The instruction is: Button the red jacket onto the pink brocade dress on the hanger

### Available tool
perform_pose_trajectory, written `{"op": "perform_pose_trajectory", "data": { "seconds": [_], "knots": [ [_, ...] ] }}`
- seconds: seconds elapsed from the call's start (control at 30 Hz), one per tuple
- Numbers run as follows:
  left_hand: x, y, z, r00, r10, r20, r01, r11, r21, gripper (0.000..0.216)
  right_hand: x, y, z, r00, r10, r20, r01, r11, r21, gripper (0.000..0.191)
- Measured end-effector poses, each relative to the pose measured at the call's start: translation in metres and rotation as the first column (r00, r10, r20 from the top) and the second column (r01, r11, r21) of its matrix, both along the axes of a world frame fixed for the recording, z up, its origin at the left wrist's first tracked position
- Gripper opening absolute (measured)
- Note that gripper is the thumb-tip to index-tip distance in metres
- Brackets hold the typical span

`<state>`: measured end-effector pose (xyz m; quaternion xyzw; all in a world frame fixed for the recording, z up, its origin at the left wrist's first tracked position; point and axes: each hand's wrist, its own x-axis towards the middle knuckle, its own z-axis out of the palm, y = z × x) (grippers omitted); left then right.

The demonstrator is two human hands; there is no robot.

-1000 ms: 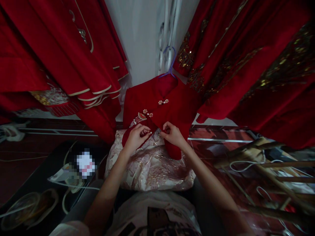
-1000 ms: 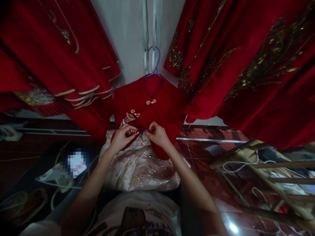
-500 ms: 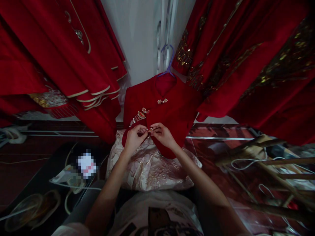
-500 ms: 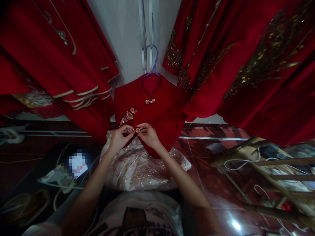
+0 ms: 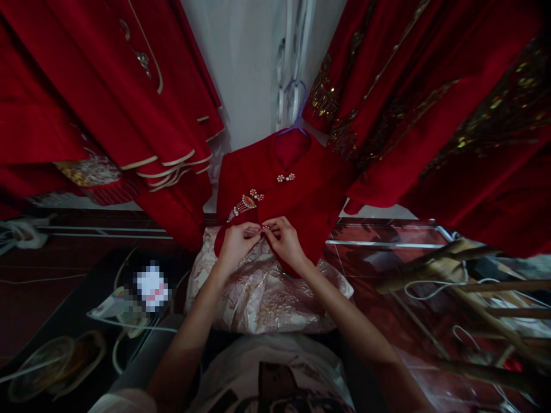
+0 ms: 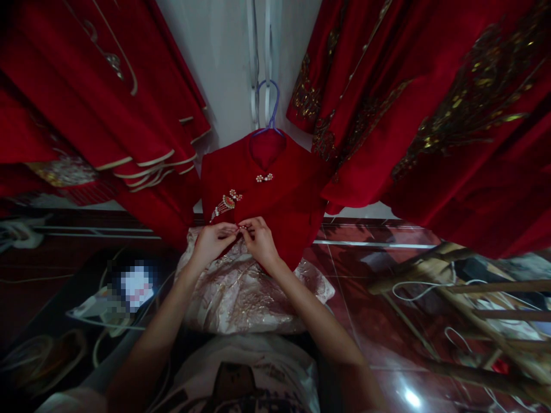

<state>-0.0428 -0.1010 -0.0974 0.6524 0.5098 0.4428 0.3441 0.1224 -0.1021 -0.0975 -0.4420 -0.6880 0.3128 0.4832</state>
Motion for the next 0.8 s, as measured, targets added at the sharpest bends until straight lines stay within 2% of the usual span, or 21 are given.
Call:
{"op": "perform_pose_trajectory", "data": {
  "seconds": [0.23, 0.3, 0.4, 0.47, 0.6, 0.7, 0.8],
  "knots": [
    [-0.010, 0.001, 0.015, 0.953, 0.004, -0.302, 0.067, 0.972, 0.224, 0.011, 0.001, -0.001, -0.001, 0.999, -0.009, 0.044, 0.008, 1.000, 0.021, 0.017],
    [-0.012, 0.002, 0.017, 0.945, 0.009, -0.328, 0.074, 0.968, 0.240, 0.016, 0.006, 0.001, 0.004, 0.996, 0.018, 0.088, -0.018, 1.000, 0.008, 0.018],
    [-0.017, 0.001, 0.019, 0.943, 0.103, -0.317, -0.013, 0.962, 0.274, 0.022, 0.019, 0.005, 0.017, 0.989, 0.032, 0.144, -0.030, 0.999, -0.015, 0.017],
    [-0.020, 0.000, 0.020, 0.944, 0.155, -0.291, -0.067, 0.954, 0.292, 0.021, 0.029, 0.007, 0.026, 0.990, 0.020, 0.140, -0.016, 0.999, -0.030, 0.018],
    [-0.024, -0.002, 0.023, 0.948, 0.171, -0.269, -0.084, 0.948, 0.306, 0.019, 0.044, 0.009, 0.040, 0.997, -0.025, 0.071, 0.029, 0.998, -0.055, 0.020],
    [-0.021, -0.002, 0.022, 0.926, 0.176, -0.334, -0.069, 0.949, 0.309, 0.015, 0.045, 0.010, 0.040, 0.999, -0.011, 0.045, 0.014, 0.997, -0.078, 0.020],
    [-0.014, -0.004, 0.019, 0.886, 0.163, -0.434, -0.023, 0.950, 0.311, 0.017, 0.039, 0.009, 0.031, 0.996, 0.046, 0.071, -0.038, 0.993, -0.107, 0.017]
  ]
}}
